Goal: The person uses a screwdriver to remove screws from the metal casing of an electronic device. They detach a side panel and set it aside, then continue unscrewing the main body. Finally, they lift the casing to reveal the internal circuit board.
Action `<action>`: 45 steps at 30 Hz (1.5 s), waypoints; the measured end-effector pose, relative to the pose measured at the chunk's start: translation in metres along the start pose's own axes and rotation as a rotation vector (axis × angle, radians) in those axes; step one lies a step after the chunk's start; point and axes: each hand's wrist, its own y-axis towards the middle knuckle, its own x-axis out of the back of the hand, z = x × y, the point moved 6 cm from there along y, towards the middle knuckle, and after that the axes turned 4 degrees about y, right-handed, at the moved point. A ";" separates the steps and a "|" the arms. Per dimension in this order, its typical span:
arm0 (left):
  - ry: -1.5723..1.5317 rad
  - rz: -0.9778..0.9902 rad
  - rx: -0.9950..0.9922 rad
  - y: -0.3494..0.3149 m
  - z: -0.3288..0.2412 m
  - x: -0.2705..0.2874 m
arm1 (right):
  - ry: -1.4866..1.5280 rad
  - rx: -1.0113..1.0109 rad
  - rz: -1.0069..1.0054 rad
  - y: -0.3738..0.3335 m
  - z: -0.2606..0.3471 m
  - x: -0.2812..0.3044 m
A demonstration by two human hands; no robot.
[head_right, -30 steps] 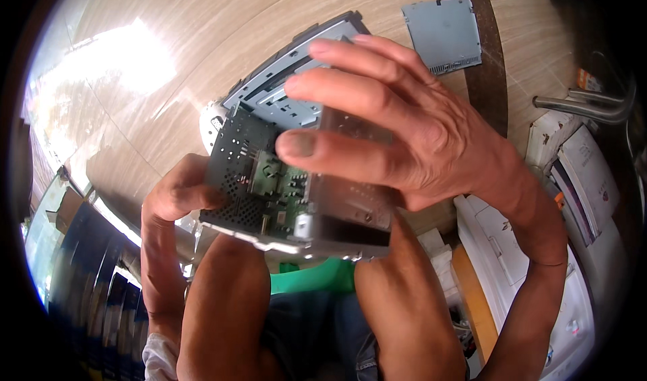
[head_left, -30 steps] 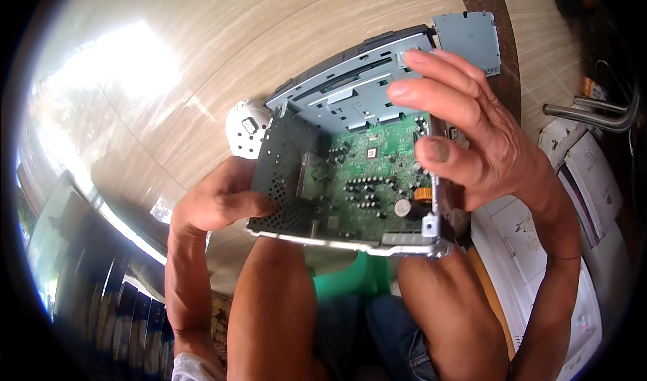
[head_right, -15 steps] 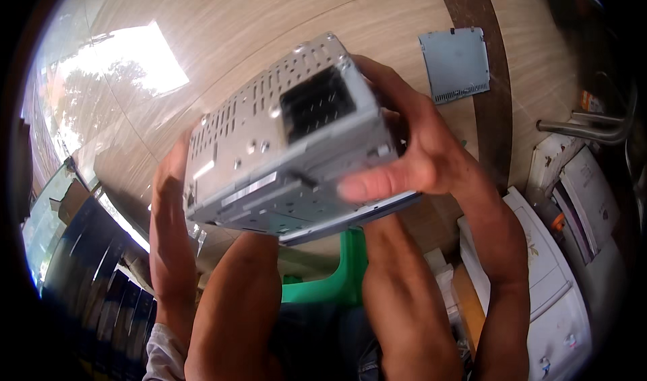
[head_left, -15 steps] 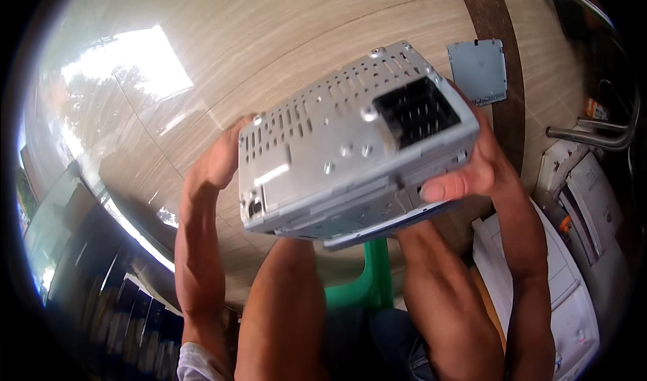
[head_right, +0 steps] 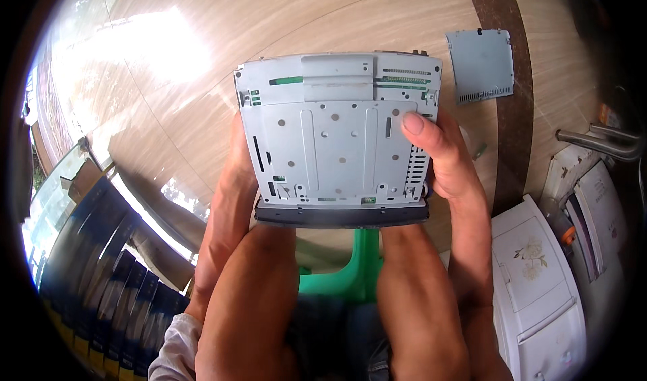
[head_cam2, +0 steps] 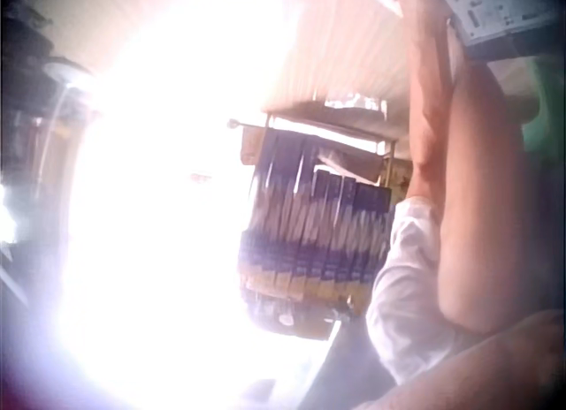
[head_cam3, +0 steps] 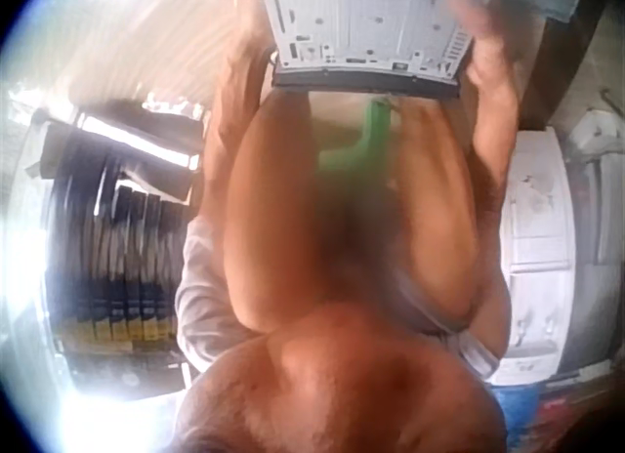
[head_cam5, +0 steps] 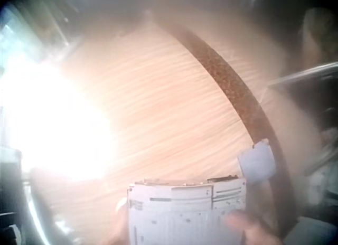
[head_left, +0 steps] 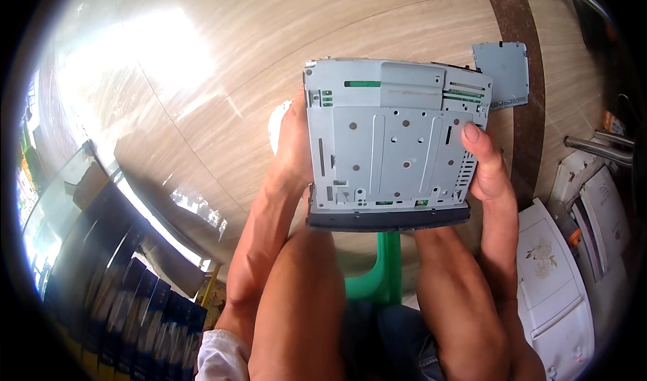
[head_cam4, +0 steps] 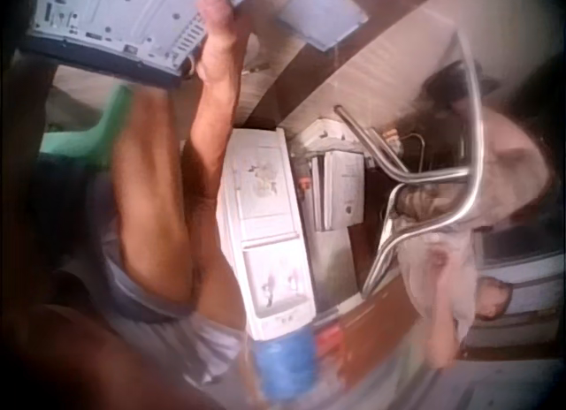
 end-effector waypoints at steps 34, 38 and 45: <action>0.025 0.068 -0.028 -0.002 -0.003 -0.009 | 0.045 0.122 -0.214 -0.007 0.010 -0.015; 0.032 0.041 -0.046 -0.001 0.003 0.005 | 0.098 0.128 -0.195 -0.001 -0.002 -0.017; 0.035 0.014 -0.034 -0.008 -0.004 -0.006 | 0.070 0.123 -0.177 -0.013 0.016 -0.022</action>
